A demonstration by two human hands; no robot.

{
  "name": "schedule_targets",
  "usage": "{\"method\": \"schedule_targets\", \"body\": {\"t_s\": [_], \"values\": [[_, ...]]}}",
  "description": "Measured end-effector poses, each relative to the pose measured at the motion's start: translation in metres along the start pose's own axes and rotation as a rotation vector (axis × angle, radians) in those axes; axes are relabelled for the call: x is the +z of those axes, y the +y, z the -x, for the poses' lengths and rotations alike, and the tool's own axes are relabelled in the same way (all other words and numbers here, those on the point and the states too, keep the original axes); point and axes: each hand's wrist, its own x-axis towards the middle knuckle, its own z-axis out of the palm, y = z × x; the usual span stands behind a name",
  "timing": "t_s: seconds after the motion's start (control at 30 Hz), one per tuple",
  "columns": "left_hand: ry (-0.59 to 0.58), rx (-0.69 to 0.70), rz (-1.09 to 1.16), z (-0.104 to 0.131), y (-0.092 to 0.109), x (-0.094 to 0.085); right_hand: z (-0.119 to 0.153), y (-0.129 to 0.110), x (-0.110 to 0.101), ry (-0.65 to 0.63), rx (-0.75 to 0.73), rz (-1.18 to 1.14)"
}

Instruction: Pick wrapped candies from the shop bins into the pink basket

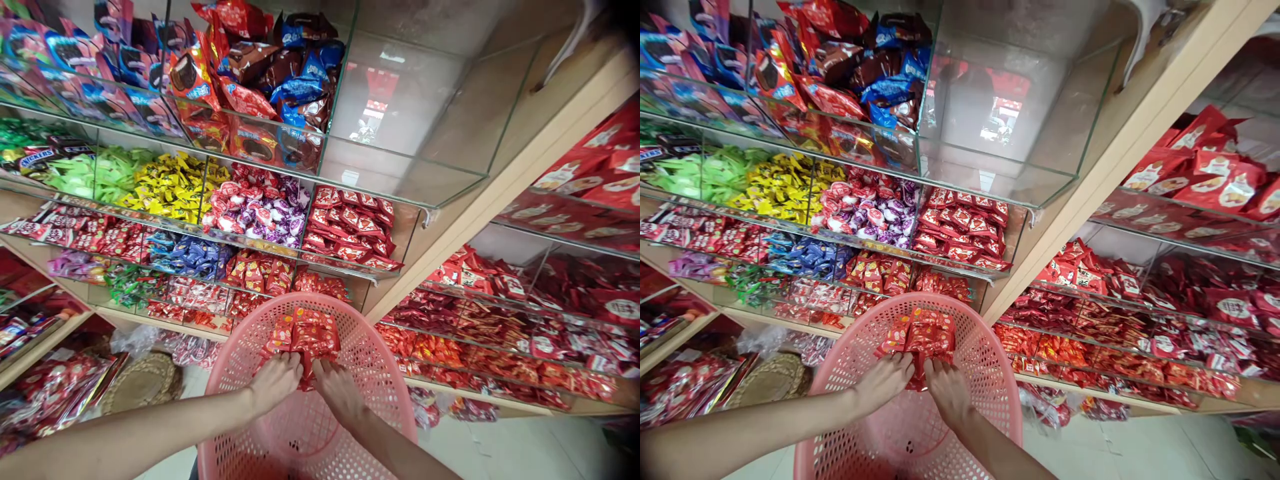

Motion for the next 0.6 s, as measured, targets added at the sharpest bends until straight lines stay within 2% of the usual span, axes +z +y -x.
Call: {"method": "schedule_targets", "body": {"t_s": [0.13, 0.3, 0.4, 0.5, 0.53, 0.6], "values": [[0.009, -0.02, 0.009, -0.002, -0.001, 0.0, -0.001, 0.0, -0.001, -0.008, 0.022, 0.019], [0.019, -0.021, 0.005, 0.001, -0.001, 0.003, -0.004, 0.007, -0.04, 0.044, -0.012, -0.122], [0.031, -0.015, -0.003, 0.003, 0.0, 0.004, -0.024, 0.027, -0.067, 0.148, 0.044, -0.191], [0.039, -0.012, -0.02, 0.003, 0.001, 0.006, -0.055, 0.057, -0.083, 0.22, 0.166, -0.205], [0.043, -0.011, -0.024, 0.002, 0.001, 0.007, -0.066, 0.067, -0.086, 0.211, 0.201, -0.197], [0.049, -0.014, -0.026, 0.001, 0.002, 0.007, -0.087, 0.087, -0.087, 0.108, 0.252, -0.171]]}}
